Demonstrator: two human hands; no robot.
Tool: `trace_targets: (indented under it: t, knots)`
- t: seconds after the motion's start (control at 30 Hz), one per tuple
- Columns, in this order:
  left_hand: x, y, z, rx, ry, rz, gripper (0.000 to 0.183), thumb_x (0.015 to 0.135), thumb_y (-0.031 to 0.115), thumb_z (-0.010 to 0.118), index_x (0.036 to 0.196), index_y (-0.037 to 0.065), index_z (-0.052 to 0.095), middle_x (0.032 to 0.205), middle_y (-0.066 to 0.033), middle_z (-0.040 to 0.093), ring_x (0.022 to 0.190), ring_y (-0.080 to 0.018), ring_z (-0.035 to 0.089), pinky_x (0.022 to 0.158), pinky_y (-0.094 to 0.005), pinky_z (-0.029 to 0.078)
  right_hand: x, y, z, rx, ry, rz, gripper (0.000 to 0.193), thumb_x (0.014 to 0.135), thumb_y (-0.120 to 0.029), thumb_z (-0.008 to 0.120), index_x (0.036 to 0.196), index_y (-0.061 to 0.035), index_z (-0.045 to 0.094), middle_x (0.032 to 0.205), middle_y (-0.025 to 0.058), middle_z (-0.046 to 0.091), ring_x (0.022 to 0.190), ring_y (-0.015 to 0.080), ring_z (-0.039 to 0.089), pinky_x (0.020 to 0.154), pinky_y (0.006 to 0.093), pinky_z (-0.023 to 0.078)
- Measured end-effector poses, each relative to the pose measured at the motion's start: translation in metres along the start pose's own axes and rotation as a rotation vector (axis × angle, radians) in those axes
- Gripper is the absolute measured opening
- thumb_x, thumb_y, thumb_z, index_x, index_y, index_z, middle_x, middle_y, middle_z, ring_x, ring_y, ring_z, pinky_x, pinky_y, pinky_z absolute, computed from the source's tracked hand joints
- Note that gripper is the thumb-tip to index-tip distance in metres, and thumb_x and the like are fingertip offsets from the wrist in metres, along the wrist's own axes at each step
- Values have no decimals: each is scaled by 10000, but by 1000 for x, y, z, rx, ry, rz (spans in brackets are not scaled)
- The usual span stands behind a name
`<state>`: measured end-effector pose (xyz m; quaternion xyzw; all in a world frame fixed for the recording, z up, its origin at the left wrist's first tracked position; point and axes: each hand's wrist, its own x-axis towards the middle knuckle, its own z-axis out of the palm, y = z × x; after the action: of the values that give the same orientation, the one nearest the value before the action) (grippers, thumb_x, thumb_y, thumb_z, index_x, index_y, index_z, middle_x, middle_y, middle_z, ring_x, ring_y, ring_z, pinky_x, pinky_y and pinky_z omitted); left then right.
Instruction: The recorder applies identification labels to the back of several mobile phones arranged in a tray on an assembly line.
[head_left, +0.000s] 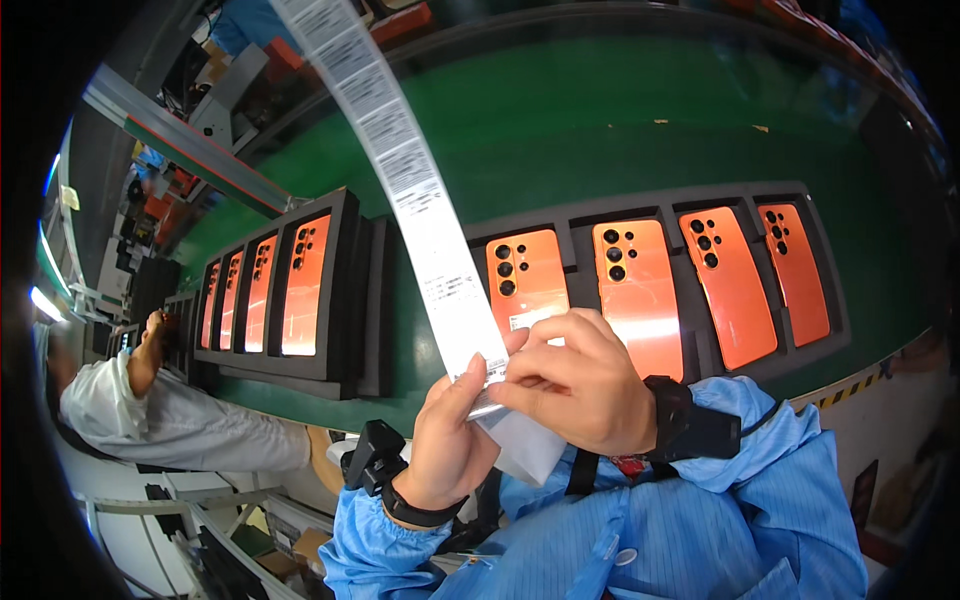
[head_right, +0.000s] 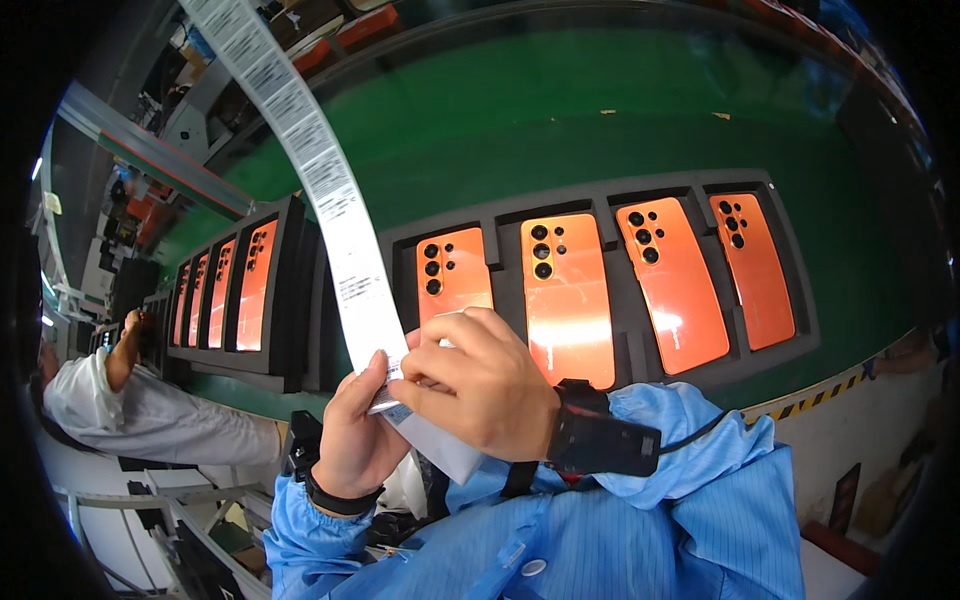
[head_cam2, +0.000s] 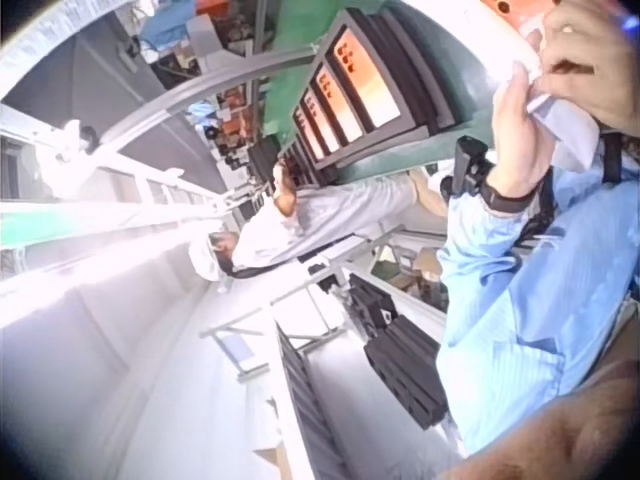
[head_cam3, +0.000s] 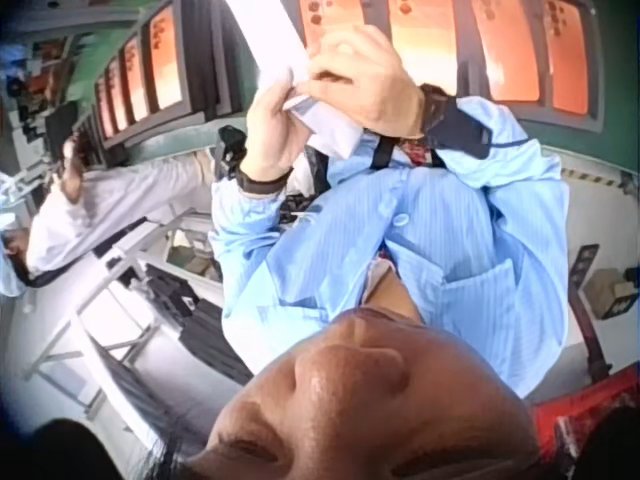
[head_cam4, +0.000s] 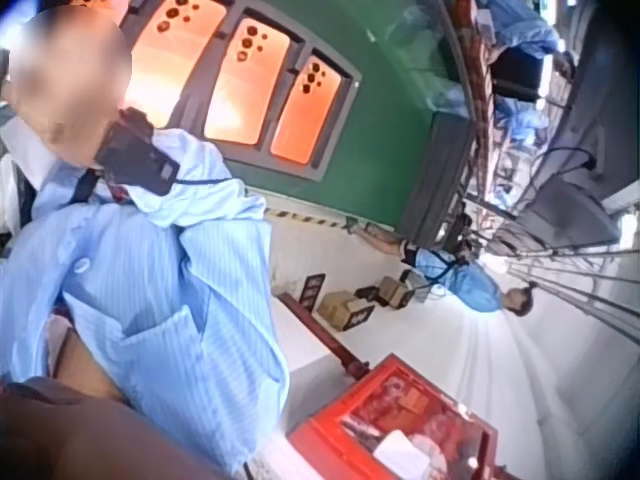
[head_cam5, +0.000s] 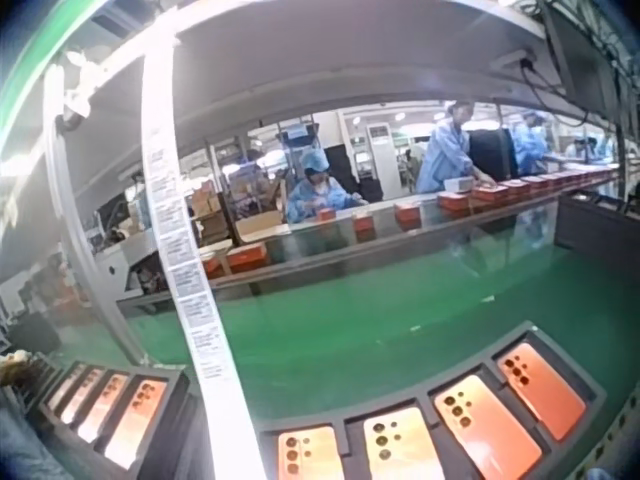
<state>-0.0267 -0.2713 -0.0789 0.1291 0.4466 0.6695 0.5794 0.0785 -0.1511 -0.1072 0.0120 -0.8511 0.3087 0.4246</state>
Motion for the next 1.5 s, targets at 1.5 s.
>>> trace_targets:
  t: [1.5]
  knots:
    - [82, -39, 39, 2064, -804, 920, 155, 699, 157, 546, 786, 34, 510, 708, -80, 451, 649, -219, 503, 571, -331, 426, -34, 67, -142, 462, 294, 601, 117, 864, -65, 580, 941, 24, 587, 843, 38, 594, 744, 76, 559, 647, 200, 463]
